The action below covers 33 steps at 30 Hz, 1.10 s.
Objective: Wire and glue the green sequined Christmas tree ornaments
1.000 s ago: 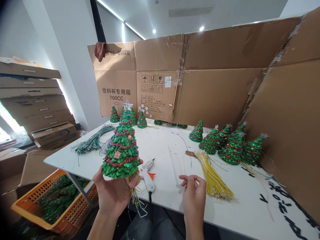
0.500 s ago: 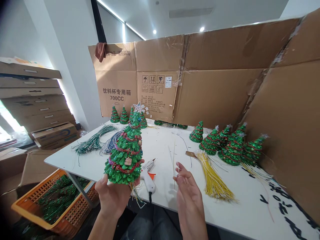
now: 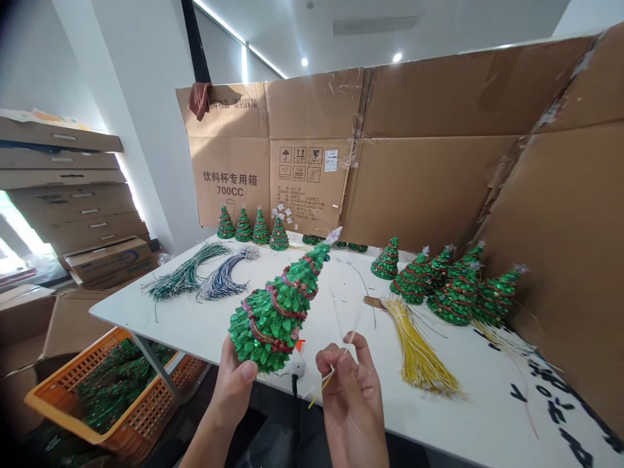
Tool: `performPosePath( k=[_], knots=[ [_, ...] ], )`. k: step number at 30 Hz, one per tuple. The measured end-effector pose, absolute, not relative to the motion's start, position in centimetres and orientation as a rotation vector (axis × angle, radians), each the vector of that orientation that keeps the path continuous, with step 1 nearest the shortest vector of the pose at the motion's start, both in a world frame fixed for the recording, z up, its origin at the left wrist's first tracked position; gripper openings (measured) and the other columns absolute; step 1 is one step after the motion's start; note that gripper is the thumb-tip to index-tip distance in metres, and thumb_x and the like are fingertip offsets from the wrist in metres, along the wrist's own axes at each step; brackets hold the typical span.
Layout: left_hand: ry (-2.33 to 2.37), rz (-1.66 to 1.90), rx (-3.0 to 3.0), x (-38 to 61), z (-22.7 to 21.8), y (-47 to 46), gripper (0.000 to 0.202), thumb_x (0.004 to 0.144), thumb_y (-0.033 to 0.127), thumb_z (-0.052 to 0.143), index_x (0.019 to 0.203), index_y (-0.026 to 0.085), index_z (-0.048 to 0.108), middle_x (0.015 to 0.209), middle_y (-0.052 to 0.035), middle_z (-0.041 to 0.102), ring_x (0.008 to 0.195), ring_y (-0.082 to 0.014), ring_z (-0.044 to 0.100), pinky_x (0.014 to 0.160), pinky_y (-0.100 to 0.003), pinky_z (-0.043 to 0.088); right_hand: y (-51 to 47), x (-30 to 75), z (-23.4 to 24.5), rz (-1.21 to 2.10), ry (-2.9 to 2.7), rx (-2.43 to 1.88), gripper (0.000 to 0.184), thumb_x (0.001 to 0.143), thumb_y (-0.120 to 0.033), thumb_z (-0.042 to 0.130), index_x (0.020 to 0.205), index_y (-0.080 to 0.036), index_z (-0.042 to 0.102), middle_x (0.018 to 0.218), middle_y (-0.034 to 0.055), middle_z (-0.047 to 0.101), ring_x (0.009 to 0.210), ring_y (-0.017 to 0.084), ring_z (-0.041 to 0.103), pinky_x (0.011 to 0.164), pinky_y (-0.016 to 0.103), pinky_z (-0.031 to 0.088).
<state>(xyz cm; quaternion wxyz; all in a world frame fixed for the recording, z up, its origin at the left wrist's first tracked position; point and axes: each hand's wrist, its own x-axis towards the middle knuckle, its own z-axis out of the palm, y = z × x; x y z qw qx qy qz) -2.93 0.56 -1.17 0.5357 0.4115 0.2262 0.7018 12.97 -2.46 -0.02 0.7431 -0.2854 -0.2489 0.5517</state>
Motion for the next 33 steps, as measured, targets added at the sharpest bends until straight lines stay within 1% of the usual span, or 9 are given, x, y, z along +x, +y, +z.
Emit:
performPosePath(
  k=[2, 4, 6, 8, 11, 15, 19, 26, 33],
  knots=[
    [0.591, 1.704, 1.154, -2.9, -0.8, 0.6, 0.083, 0.071, 0.058, 0.096, 0.141, 0.026, 0.066, 0.138, -0.0121, 0.074, 0.131, -0.0396, 0.068, 0.109, -0.045, 0.056, -2.7, 13.2, 0.0, 1.17, -0.558, -0.616, 0.032, 0.085, -0.05, 0.092, 0.105, -0.031, 0.077, 0.078, -0.0035, 0.07, 0.085, 0.016, 0.063, 0.089, 0.03, 0.058],
    [0.655, 1.75, 1.327, -2.9, -0.7, 0.6, 0.086, 0.071, 0.047, 0.095, 0.147, 0.027, 0.06, 0.14, -0.0099, 0.072, 0.13, -0.0364, 0.068, 0.107, -0.041, 0.057, -3.0, 13.4, 0.0, 1.15, -0.61, -0.592, 0.029, 0.082, -0.052, 0.094, 0.092, -0.03, 0.077, 0.073, -0.0032, 0.071, 0.079, 0.015, 0.063, 0.081, 0.029, 0.059],
    [0.733, 1.794, 1.455, -2.8, -1.0, 0.7, 0.093, 0.066, 0.035, 0.093, 0.15, 0.028, 0.055, 0.139, -0.0076, 0.073, 0.127, -0.0344, 0.07, 0.103, -0.038, 0.059, -3.3, 13.6, 0.1, 1.134, -0.644, -0.57, 0.028, 0.079, -0.049, 0.097, 0.085, -0.031, 0.077, 0.071, -0.0038, 0.072, 0.073, 0.013, 0.065, 0.073, 0.026, 0.058],
    [0.82, 1.815, 1.54, -2.7, -1.2, 0.6, 0.099, 0.061, 0.029, 0.091, 0.152, 0.028, 0.052, 0.136, -0.0061, 0.074, 0.121, -0.0332, 0.073, 0.099, -0.037, 0.06, -3.7, 13.7, 0.3, 1.064, -0.659, -0.581, 0.024, 0.077, -0.045, 0.099, 0.085, -0.032, 0.08, 0.076, -0.0031, 0.078, 0.074, 0.012, 0.072, 0.075, 0.024, 0.061],
    [0.902, 1.829, 1.635, -2.6, -1.5, 0.5, 0.101, 0.06, 0.031, 0.088, 0.154, 0.027, 0.05, 0.133, -0.0061, 0.075, 0.116, -0.0327, 0.076, 0.096, -0.039, 0.063, -4.2, 13.8, 0.6, 0.919, -0.714, -0.608, 0.019, 0.077, -0.041, 0.1, 0.085, -0.033, 0.085, 0.082, -0.0001, 0.084, 0.079, 0.015, 0.081, 0.077, 0.025, 0.065],
    [0.963, 1.835, 1.711, -2.5, -1.4, 0.3, 0.101, 0.06, 0.034, 0.087, 0.154, 0.026, 0.05, 0.132, -0.0065, 0.076, 0.113, -0.0327, 0.078, 0.096, -0.04, 0.064, -4.6, 13.8, 0.7, 0.783, -0.786, -0.586, 0.013, 0.08, -0.034, 0.098, 0.087, -0.032, 0.087, 0.085, 0.0038, 0.087, 0.079, 0.02, 0.085, 0.072, 0.025, 0.068],
    [1.038, 1.826, 1.747, -2.6, -1.5, 0.3, 0.1, 0.057, 0.032, 0.084, 0.152, 0.027, 0.052, 0.133, -0.0055, 0.076, 0.113, -0.0324, 0.078, 0.099, -0.042, 0.064, -4.8, 13.4, 0.7, 0.653, -0.821, -0.563, 0.011, 0.084, -0.028, 0.095, 0.093, -0.03, 0.088, 0.088, 0.0052, 0.088, 0.081, 0.021, 0.086, 0.074, 0.026, 0.07],
    [0.997, 1.844, 1.755, -2.4, -1.4, 0.3, 0.101, 0.056, 0.031, 0.083, 0.152, 0.03, 0.052, 0.131, -0.0033, 0.076, 0.113, -0.03, 0.078, 0.097, -0.038, 0.064, -4.6, 12.2, 1.6, 0.478, -0.836, -0.597, 0.008, 0.086, -0.029, 0.094, 0.091, -0.025, 0.088, 0.089, 0.0038, 0.088, 0.078, 0.018, 0.085, 0.079, 0.023, 0.07],
    [1.02, 1.861, 1.739, -2.4, -1.4, 0.4, 0.101, 0.057, 0.029, 0.084, 0.153, 0.029, 0.052, 0.132, -0.0042, 0.075, 0.111, -0.0294, 0.078, 0.097, -0.038, 0.063, -5.1, 11.2, 1.7, 0.168, -0.854, -0.769, 0.008, 0.087, -0.022, 0.091, 0.094, -0.025, 0.087, 0.092, 0.003, 0.087, 0.075, 0.02, 0.084, 0.073, 0.029, 0.068]
  ],
)
